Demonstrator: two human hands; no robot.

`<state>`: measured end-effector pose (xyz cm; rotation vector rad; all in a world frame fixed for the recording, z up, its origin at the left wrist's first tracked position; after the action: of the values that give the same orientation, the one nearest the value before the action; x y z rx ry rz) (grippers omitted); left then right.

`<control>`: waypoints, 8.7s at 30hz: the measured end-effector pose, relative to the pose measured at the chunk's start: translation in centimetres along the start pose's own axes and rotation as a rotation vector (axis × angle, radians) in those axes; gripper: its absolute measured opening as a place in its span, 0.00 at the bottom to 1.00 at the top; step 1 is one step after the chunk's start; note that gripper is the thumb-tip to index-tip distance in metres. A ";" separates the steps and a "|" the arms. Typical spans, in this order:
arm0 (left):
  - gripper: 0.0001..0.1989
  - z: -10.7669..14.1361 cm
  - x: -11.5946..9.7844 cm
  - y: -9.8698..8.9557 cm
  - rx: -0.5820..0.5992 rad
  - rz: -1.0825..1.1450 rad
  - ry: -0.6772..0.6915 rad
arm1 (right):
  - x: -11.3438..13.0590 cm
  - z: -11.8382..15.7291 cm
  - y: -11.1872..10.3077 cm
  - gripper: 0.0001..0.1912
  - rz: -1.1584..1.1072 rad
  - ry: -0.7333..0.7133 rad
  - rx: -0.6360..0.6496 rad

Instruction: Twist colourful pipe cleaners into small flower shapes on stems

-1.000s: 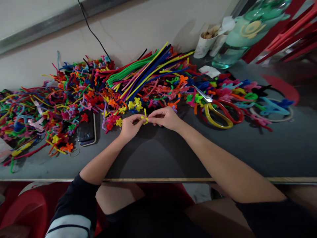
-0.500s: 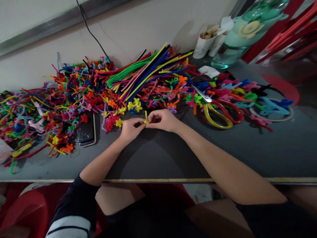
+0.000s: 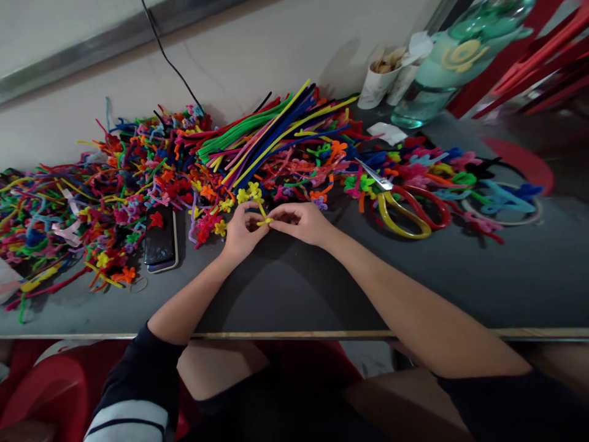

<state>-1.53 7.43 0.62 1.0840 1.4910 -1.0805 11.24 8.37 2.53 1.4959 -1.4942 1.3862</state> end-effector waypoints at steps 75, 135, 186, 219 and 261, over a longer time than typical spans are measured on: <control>0.11 0.5 -2.2 0.2 0.030 -0.103 0.228 | -1.6 -0.2 0.1 0.17 -0.244 0.187 0.047; 0.11 -0.4 -0.9 -0.1 0.007 -0.026 0.118 | -1.1 -0.3 0.3 0.17 -0.181 0.131 0.030; 0.12 0.4 -1.7 -0.2 -0.010 -0.074 0.170 | -1.2 -0.2 0.0 0.18 -0.197 0.149 -0.049; 0.16 0.0 -0.1 0.2 0.006 0.042 -0.065 | 0.6 0.1 -0.6 0.24 0.004 -0.081 -0.100; 0.10 1.1 -4.9 -0.7 -0.108 -0.280 0.521 | 3.3 0.9 -1.2 0.14 0.271 -0.415 -0.189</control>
<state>-1.34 5.61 5.31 1.1570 2.1409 -0.9263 12.00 6.73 5.64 1.5662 -2.0874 1.0767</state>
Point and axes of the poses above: each hand's wrist, its own z-axis away from the middle knuckle, its own y-axis out of the palm, x = y × z, the point moved 10 cm from there along -z, towards the middle knuckle, and after that the axes turned 14 degrees about -x, right-handed, at the moved point
